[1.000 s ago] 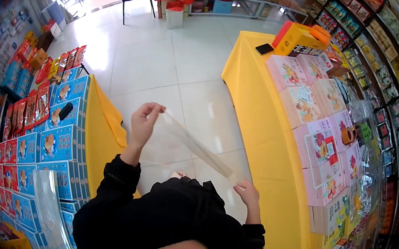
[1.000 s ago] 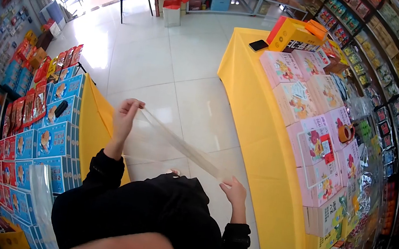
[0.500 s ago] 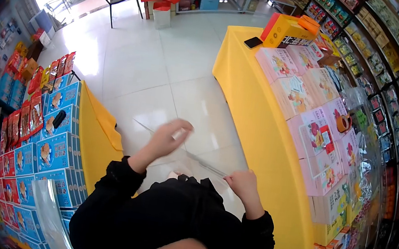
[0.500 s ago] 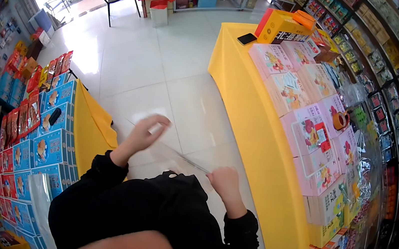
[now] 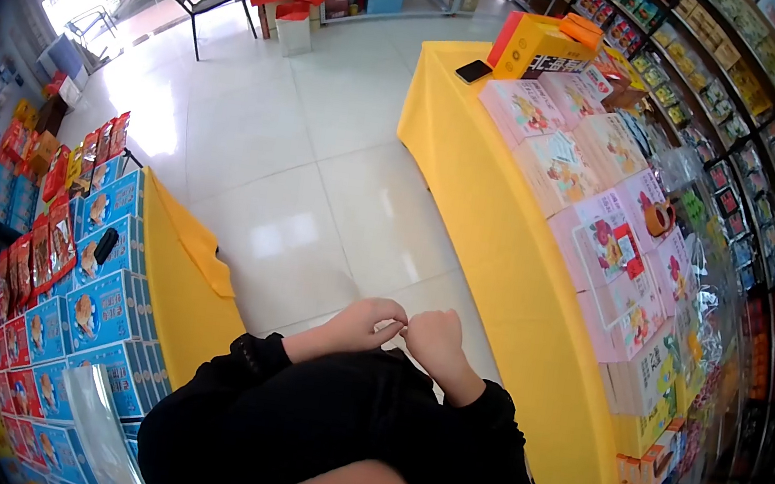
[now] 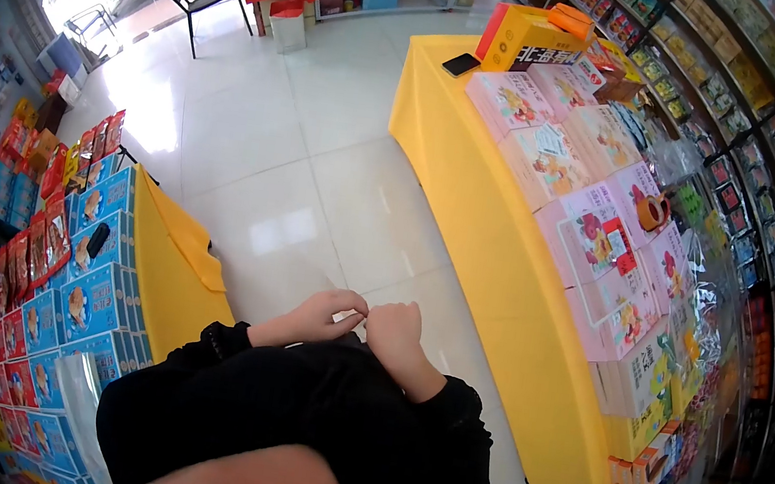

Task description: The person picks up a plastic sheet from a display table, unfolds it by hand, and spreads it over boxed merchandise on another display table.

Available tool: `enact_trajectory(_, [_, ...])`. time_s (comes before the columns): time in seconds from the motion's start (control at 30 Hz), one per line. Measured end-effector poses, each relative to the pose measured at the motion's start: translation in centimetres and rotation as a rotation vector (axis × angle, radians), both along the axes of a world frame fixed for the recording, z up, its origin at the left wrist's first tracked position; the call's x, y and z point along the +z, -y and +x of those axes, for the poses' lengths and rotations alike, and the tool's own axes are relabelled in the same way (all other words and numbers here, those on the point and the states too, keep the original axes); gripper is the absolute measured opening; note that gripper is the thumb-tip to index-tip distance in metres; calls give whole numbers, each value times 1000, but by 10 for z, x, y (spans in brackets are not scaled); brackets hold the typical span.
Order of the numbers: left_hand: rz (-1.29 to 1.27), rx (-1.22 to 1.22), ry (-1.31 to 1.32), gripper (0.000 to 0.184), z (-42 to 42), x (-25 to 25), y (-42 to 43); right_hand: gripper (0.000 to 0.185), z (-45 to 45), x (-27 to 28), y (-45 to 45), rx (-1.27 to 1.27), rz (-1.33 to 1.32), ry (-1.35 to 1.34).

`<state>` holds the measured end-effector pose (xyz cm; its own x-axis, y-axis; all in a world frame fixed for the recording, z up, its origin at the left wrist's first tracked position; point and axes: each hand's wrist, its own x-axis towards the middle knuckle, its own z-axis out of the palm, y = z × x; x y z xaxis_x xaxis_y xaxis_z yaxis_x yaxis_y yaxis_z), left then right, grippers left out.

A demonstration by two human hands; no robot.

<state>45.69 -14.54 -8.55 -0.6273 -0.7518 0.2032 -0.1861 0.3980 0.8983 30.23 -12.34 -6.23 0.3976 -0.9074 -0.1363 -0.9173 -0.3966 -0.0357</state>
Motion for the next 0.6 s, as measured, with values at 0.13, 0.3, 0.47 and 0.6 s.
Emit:
enact_trajectory(0.13, [-27, -27, 52, 12, -3, 7, -1, 24, -2, -5, 1, -4, -5, 26])
enact_trajectory(0.3, [-76, -60, 164, 15, -8, -4, 0, 17, -3, -12, 0, -43, 7, -24])
enact_trajectory(0.47, [-50, -51, 716, 22, -26, -9, 6, 11, 2, -12, 1, -72, 31, -110])
enact_trajectory(0.6, [-43, -46, 804, 36, -32, -38, 30, 11, 3, -8, 3, -121, 59, -155])
